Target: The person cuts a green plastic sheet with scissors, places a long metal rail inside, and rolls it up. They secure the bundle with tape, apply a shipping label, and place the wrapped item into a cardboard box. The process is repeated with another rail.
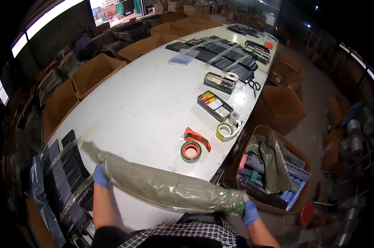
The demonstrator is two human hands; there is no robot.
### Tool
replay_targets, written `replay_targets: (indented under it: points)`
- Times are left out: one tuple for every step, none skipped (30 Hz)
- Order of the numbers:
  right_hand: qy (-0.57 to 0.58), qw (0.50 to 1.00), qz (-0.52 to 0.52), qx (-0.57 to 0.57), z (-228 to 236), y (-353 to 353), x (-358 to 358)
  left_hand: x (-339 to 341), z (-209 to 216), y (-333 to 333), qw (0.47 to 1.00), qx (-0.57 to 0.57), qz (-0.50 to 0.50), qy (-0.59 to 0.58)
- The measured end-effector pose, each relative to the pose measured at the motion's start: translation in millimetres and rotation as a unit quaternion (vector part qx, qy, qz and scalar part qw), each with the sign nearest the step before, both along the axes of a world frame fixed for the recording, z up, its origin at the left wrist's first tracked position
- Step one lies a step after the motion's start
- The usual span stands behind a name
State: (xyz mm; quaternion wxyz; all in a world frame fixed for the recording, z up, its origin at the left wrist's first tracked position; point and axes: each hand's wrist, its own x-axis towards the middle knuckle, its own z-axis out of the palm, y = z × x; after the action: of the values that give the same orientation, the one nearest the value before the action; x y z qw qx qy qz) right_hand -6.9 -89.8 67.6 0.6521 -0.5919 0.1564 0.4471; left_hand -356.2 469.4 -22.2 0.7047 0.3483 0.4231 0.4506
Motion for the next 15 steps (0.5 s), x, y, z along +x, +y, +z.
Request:
replay_targets:
  points:
    - [-0.045, 0.996, 0.06, 0.05, 25.5, 29.5, 18.5, -65.2, -12.4, -8.1, 0.994, 0.086, -0.032, 0.057]
    - [-0.052, 0.992, 0.079, 0.079, 36.8, 54.3, 41.8, -97.4, -9.3, -31.8, 0.998, 0.062, -0.014, 0.018]
    - [-0.054, 0.985, 0.105, 0.128, 39.2, 79.6, 69.9, -124.4, -5.2, -54.8, 0.999, 0.038, 0.0, -0.021]
    - [-0.127, 0.972, 0.152, 0.122, 50.4, 114.6, 92.2, -143.0, 4.8, -87.2, 0.996, 0.031, 0.054, -0.069]
    - [-0.149, 0.952, 0.171, 0.204, 72.3, 166.6, 100.8, -165.6, 20.3, -121.8, 0.987, 0.033, 0.111, -0.112]
    - [-0.132, 0.943, 0.179, 0.249, 81.0, 214.7, 113.0, -192.8, 21.3, -155.2, 0.972, 0.015, 0.18, -0.152]
    - [-0.091, 0.94, 0.197, 0.264, 90.2, 258.1, 120.8, -194.5, 36.7, -184.6, 0.948, 0.011, 0.278, -0.156]
    - [-0.114, 0.923, 0.168, 0.326, 106.7, 300.9, 103.6, -184.9, 56.0, -217.0, 0.915, 0.006, 0.373, -0.156]
    - [-0.054, 0.89, 0.15, 0.428, 115.7, 341.6, 93.3, -161.3, 72.7, -239.7, 0.89, 0.003, 0.426, -0.163]
    - [-0.019, 0.856, 0.16, 0.491, 104.3, 379.2, 92.7, -151.8, 66.4, -264.4, 0.893, 0.032, 0.409, -0.187]
    - [-0.001, 0.843, 0.172, 0.51, 108.2, 401.4, 58.1, -117.4, 76.1, -300.5, 0.909, 0.08, 0.406, -0.046]
    - [0.013, 0.83, 0.177, 0.528, 114.7, 418.2, 28.6, -73.9, 86.6, -335.1, 0.909, 0.125, 0.386, 0.097]
    - [-0.038, 0.835, 0.29, 0.466, 103.6, 428.3, -3.0, -44.1, 90.6, -368.2, 0.906, 0.152, 0.346, 0.193]
    - [-0.073, 0.821, 0.389, 0.411, 97.8, 412.8, -51.1, -22.9, 87.9, -402.0, 0.905, 0.162, 0.28, 0.275]
    - [-0.163, 0.767, 0.491, 0.379, 82.3, 386.0, -72.3, 8.2, 79.4, -427.4, 0.9, 0.18, 0.183, 0.353]
